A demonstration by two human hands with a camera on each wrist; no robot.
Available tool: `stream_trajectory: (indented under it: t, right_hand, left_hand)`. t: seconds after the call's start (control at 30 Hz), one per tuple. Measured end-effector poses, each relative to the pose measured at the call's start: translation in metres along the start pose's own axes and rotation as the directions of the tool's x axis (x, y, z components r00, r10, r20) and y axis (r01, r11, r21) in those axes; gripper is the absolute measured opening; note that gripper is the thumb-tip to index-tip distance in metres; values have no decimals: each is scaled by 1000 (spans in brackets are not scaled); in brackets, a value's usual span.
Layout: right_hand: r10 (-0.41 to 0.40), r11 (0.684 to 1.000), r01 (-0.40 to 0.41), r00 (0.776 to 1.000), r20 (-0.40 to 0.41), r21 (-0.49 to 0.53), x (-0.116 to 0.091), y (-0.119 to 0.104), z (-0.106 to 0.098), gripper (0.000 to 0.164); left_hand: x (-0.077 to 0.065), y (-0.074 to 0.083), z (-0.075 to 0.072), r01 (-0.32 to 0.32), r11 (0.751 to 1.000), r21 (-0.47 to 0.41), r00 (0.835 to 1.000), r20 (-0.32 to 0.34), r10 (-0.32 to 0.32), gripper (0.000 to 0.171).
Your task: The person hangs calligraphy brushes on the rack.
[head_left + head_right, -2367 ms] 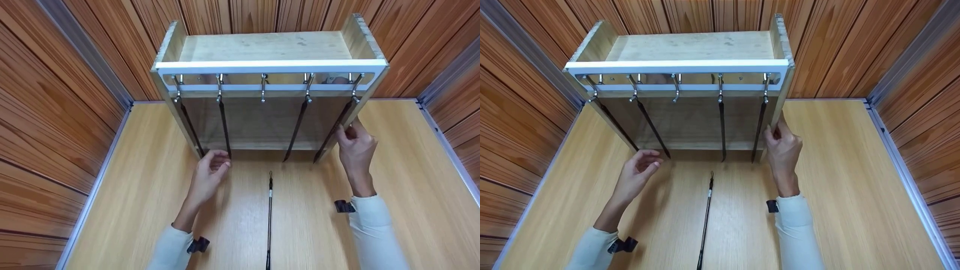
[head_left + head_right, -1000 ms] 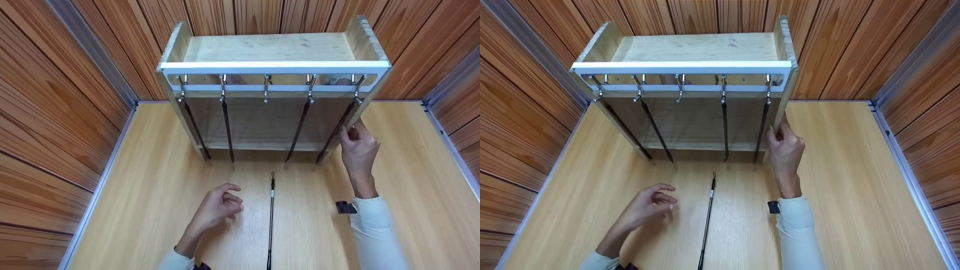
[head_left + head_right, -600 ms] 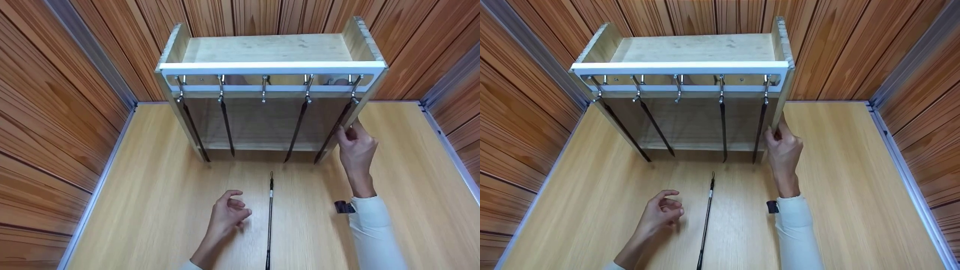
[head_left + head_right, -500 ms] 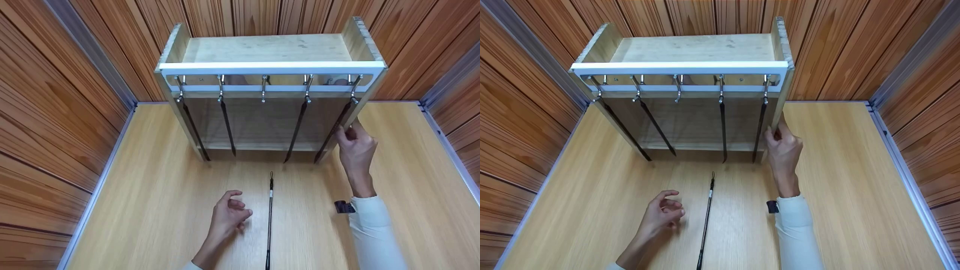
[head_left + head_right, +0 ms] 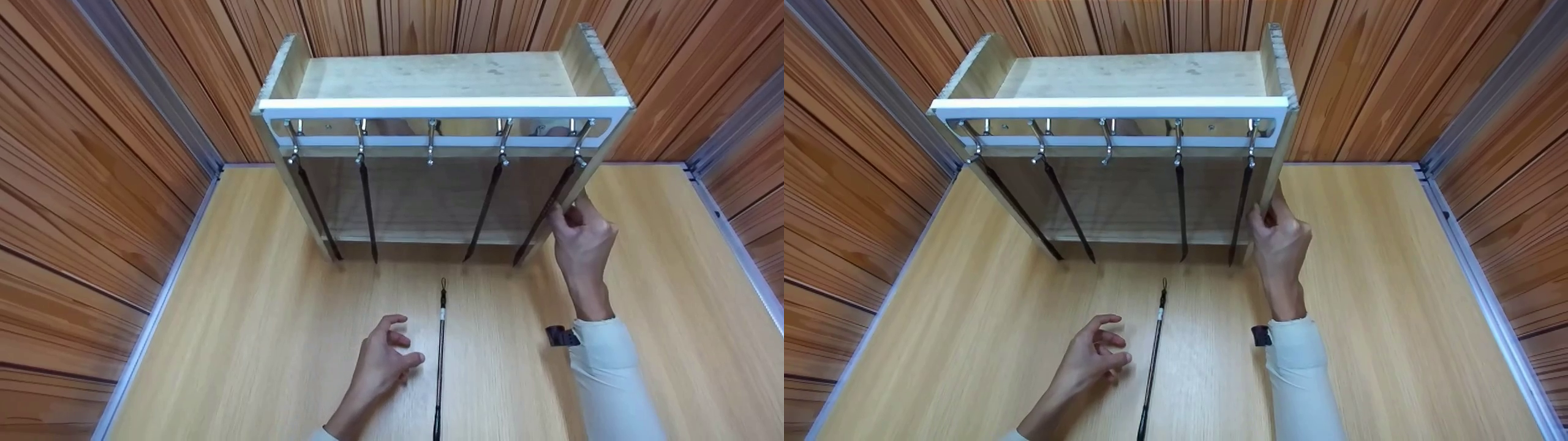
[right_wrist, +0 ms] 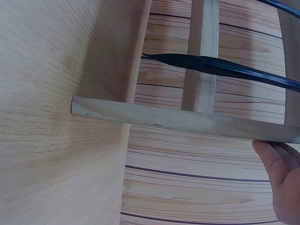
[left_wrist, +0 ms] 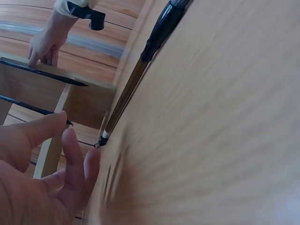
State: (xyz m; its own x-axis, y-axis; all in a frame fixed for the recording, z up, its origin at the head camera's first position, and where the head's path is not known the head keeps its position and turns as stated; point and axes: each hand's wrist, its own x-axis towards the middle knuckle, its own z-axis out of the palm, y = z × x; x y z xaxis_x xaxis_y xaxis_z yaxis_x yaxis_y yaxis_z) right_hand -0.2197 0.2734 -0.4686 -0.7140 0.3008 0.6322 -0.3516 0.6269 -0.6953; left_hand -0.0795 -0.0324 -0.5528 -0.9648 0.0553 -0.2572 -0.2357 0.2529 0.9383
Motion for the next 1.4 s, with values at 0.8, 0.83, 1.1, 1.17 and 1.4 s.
stream_trajectory:
  t: [0.8,0.83,1.1,1.17,1.4]
  right_hand:
    - [15,1000,-15,1000,19,11,0,-3,-2,30]
    - [18,1000,-18,1000,23,8,0,-3,-2,30]
    - [-23,1000,23,1000,1,15,0,-2,-1,28]
    - [-39,999,39,999,-5,11,0,-1,-1,27]
    - [11,1000,-12,1000,17,28,0,-3,0,28]
  left_hand:
    - [-2,-5,32,-36,979,199,986,-152,68,69]
    - [-2,-5,33,-31,976,215,986,-155,65,69]
    - [-4,-3,39,-32,953,300,984,-156,82,70]
    - [-3,-3,39,-23,950,311,985,-154,75,68]
    - [-1,1,43,8,928,372,994,-104,33,64]
